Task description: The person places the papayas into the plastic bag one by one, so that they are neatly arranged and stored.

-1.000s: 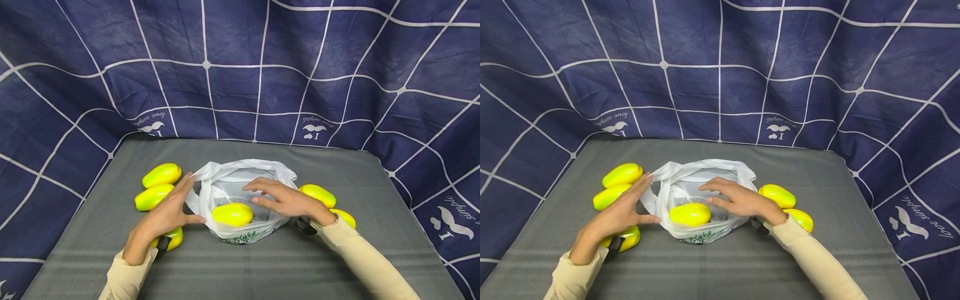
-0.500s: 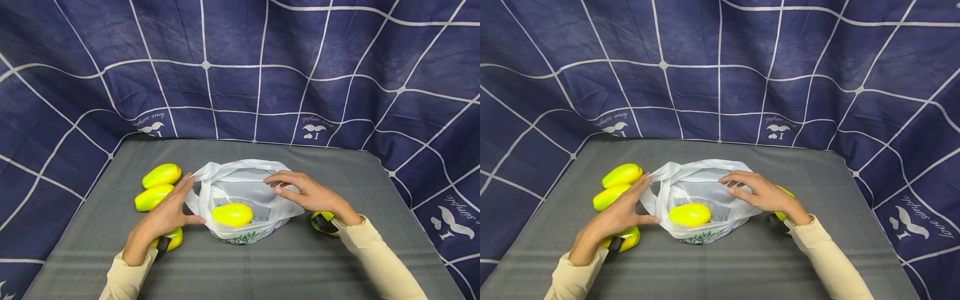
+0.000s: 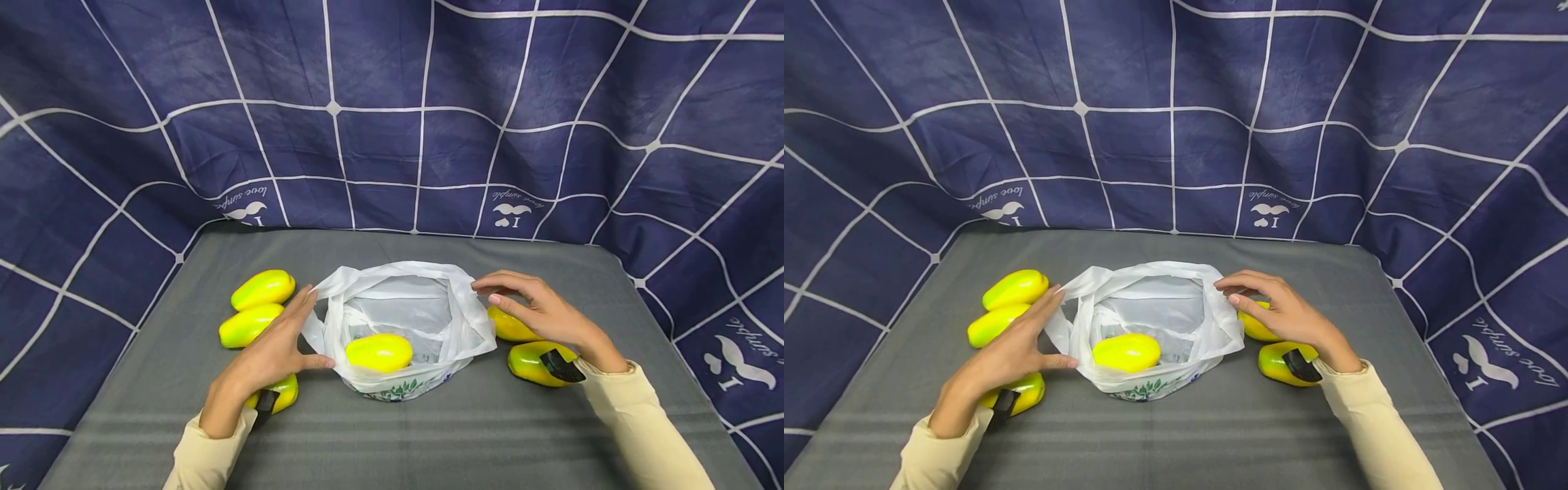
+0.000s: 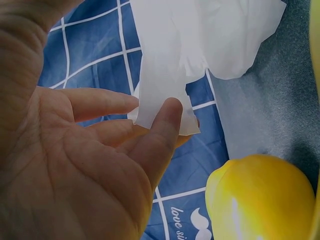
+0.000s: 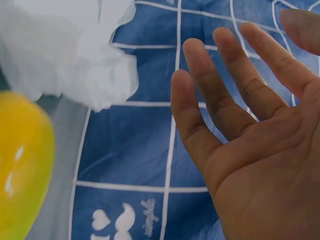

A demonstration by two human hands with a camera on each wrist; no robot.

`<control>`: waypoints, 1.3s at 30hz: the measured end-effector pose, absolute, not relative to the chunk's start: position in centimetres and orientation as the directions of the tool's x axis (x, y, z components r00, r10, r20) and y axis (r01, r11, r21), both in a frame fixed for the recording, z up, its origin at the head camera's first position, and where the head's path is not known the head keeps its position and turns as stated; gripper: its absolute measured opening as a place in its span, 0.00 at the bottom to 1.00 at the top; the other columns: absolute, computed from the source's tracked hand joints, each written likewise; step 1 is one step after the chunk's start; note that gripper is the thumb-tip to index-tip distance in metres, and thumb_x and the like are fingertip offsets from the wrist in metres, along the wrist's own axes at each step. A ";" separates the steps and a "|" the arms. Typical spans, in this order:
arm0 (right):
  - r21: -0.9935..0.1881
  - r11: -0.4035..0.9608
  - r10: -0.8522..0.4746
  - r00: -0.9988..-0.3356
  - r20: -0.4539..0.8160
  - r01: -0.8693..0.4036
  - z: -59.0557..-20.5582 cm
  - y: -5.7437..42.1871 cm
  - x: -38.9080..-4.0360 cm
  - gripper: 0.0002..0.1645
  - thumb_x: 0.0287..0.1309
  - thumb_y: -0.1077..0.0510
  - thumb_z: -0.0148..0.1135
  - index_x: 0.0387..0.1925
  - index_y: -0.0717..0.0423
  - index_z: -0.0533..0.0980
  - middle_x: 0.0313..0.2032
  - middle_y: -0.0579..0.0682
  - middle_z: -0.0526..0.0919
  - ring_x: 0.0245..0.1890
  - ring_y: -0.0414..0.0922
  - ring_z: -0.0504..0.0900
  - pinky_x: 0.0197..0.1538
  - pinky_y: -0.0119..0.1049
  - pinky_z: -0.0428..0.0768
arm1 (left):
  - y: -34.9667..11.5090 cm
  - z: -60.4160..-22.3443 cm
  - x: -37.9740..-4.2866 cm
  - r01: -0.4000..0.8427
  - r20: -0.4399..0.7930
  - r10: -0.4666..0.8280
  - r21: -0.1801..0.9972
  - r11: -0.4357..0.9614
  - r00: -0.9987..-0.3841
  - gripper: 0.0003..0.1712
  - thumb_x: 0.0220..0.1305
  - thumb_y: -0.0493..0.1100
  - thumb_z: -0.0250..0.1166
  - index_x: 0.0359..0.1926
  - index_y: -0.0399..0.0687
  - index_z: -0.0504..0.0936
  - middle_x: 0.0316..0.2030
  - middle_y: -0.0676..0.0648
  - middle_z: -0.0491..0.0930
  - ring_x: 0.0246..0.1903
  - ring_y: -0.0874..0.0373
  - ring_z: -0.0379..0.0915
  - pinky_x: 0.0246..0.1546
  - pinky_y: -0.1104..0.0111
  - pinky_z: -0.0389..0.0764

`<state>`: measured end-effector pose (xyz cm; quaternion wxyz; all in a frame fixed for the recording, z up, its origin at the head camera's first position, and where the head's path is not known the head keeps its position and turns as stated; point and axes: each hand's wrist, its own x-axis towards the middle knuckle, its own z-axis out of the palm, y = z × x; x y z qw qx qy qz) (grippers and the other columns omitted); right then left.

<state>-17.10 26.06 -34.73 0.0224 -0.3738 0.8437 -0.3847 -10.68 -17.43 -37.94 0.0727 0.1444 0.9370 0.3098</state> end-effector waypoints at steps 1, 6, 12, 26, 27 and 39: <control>-0.670 0.428 -0.641 -0.727 0.247 -0.606 -34.8 26.4 -17.2 0.22 0.71 0.66 0.55 0.62 0.49 0.77 0.56 0.55 0.83 0.57 0.41 0.80 0.60 0.27 0.76 | -17.4 -37.9 -10.7 0.225 -0.047 0.315 0.601 0.767 -0.948 0.69 0.46 0.54 0.82 0.78 0.35 0.49 0.79 0.36 0.41 0.76 0.36 0.46 0.70 0.40 0.60; -0.677 0.438 -0.614 -0.747 0.255 -0.592 -35.3 28.2 -17.6 0.22 0.69 0.68 0.55 0.61 0.51 0.77 0.56 0.51 0.83 0.57 0.39 0.79 0.58 0.23 0.75 | -17.4 -38.0 -10.7 0.227 -0.044 0.314 0.598 0.768 -0.948 0.69 0.45 0.54 0.82 0.77 0.33 0.50 0.79 0.35 0.42 0.76 0.36 0.46 0.70 0.40 0.60; -0.682 0.448 -0.588 -0.765 0.263 -0.578 -36.0 29.9 -17.9 0.21 0.67 0.69 0.58 0.59 0.54 0.78 0.55 0.38 0.81 0.55 0.36 0.80 0.57 0.26 0.77 | -17.4 -38.0 -10.7 0.236 -0.035 0.318 0.595 0.768 -0.947 0.68 0.46 0.53 0.82 0.77 0.33 0.50 0.79 0.35 0.42 0.76 0.36 0.46 0.70 0.40 0.60; -0.721 0.455 -0.567 -0.794 0.219 -0.523 -37.7 32.5 -18.4 0.20 0.64 0.70 0.62 0.58 0.62 0.78 0.56 0.55 0.80 0.58 0.30 0.76 0.58 0.25 0.77 | -17.4 -38.1 -10.8 0.227 -0.051 0.321 0.604 0.764 -0.946 0.69 0.46 0.54 0.82 0.78 0.34 0.49 0.79 0.35 0.41 0.76 0.35 0.45 0.70 0.40 0.59; -0.734 0.446 -0.571 -0.794 0.209 -0.513 -37.9 32.6 -18.4 0.21 0.64 0.70 0.62 0.58 0.62 0.78 0.57 0.55 0.80 0.58 0.30 0.75 0.58 0.25 0.77 | -17.3 -38.1 -10.8 0.227 -0.051 0.321 0.604 0.764 -0.946 0.69 0.46 0.54 0.82 0.78 0.34 0.49 0.79 0.35 0.41 0.76 0.35 0.45 0.70 0.40 0.59; -0.779 0.506 -0.556 -0.830 0.035 -0.371 -39.5 34.5 -18.9 0.25 0.65 0.62 0.65 0.63 0.54 0.76 0.63 0.56 0.76 0.61 0.27 0.72 0.61 0.25 0.76 | -17.4 -38.2 -10.9 0.227 -0.058 0.324 0.599 0.768 -0.944 0.69 0.46 0.54 0.82 0.78 0.35 0.48 0.79 0.35 0.41 0.77 0.36 0.44 0.71 0.40 0.58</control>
